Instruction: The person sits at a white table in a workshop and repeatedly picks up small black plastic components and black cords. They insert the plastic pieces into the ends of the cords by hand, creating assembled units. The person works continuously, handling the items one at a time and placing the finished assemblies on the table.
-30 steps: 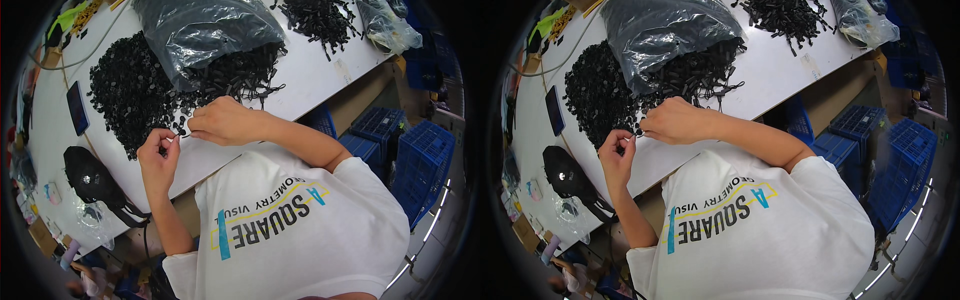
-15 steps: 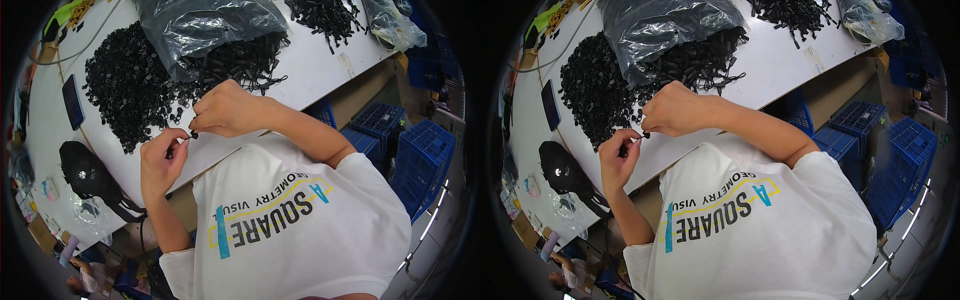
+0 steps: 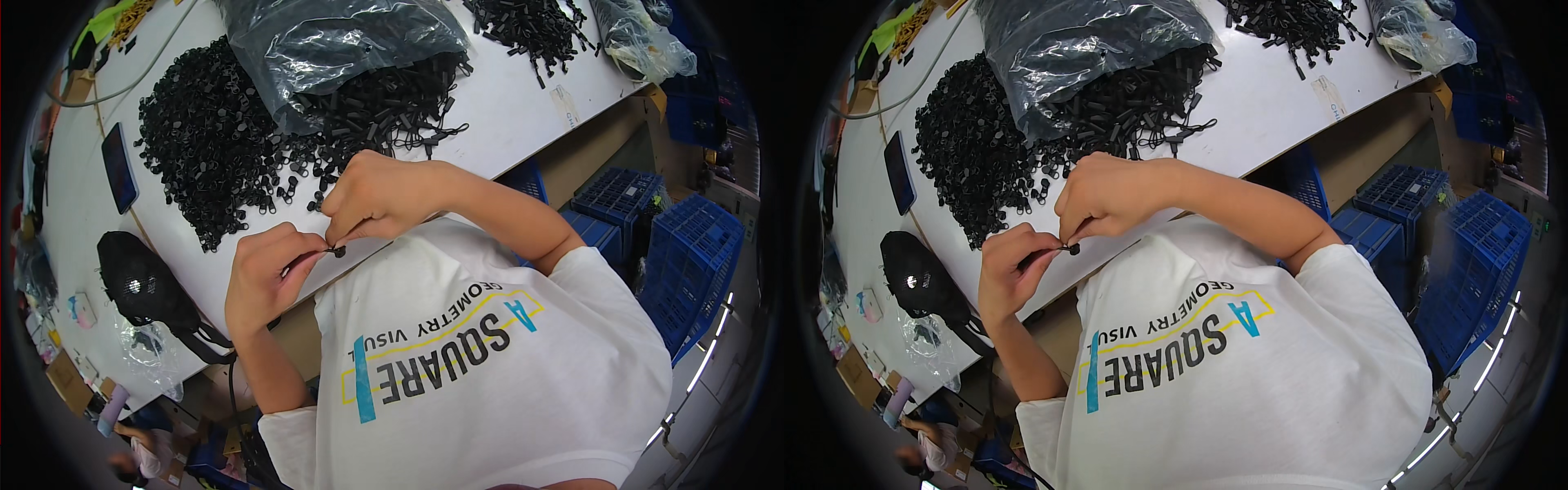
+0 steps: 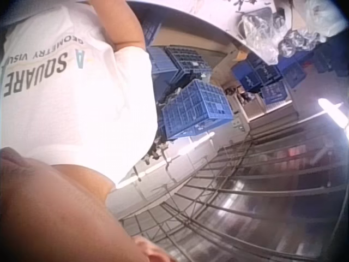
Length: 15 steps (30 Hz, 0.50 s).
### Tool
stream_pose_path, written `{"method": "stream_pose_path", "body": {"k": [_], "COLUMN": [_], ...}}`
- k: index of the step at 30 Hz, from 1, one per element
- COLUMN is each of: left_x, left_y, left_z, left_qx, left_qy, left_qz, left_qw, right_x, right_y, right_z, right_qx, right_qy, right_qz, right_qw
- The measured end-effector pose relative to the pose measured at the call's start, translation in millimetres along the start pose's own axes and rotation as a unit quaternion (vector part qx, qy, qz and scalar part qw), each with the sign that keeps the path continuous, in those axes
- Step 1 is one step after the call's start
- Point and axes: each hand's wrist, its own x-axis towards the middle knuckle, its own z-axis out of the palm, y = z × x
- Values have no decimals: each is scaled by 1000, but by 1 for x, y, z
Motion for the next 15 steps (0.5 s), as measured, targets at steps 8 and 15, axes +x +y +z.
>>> {"method": "stream_pose_path", "body": {"k": [8,15], "left_x": [-1,1], "left_y": [0,-2], "left_z": [2,1], "left_qx": [-19,-29], "left_qy": [6,-9], "left_qz": [-14,-8], "left_qw": [1000,999], "right_x": [-4,-4], "right_y": [2,3], "right_z": [2,0], "right_qx": [48,147], "right_qy": [20,-10], "right_qz": [26,40], "right_qw": [998,988]}}
